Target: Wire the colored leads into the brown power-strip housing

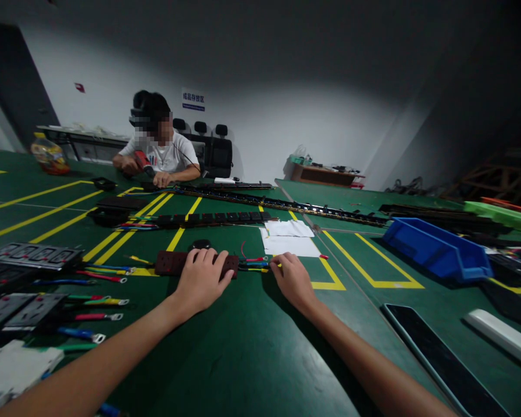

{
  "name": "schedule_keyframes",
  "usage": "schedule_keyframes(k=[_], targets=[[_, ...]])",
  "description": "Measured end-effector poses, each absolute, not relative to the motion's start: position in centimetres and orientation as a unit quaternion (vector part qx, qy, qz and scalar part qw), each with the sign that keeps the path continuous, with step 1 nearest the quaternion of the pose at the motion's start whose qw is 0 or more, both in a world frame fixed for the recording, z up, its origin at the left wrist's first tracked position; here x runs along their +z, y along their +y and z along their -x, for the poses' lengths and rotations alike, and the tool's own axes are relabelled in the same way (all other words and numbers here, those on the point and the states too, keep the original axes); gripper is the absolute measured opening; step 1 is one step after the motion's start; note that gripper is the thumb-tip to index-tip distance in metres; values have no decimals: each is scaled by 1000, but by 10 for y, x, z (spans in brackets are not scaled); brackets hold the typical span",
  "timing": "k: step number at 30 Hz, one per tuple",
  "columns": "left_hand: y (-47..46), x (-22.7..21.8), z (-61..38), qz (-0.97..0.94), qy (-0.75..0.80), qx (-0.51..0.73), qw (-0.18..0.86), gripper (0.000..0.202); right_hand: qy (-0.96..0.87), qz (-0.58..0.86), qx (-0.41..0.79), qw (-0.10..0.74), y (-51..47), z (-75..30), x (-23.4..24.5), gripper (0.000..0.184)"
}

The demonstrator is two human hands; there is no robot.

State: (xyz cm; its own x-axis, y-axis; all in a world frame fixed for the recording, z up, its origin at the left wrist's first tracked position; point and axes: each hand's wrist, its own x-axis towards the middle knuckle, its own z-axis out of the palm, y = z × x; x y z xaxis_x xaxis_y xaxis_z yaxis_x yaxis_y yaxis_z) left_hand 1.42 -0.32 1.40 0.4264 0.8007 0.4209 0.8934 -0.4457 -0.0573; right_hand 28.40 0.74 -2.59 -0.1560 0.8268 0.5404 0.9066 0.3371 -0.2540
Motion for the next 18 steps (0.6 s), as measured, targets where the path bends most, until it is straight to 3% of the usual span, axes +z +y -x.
schedule_keyframes(k=[18], targets=[[-3,13,-14,834,-507,-169,140,50,-766,549,-60,328,6,-282,-24,18]])
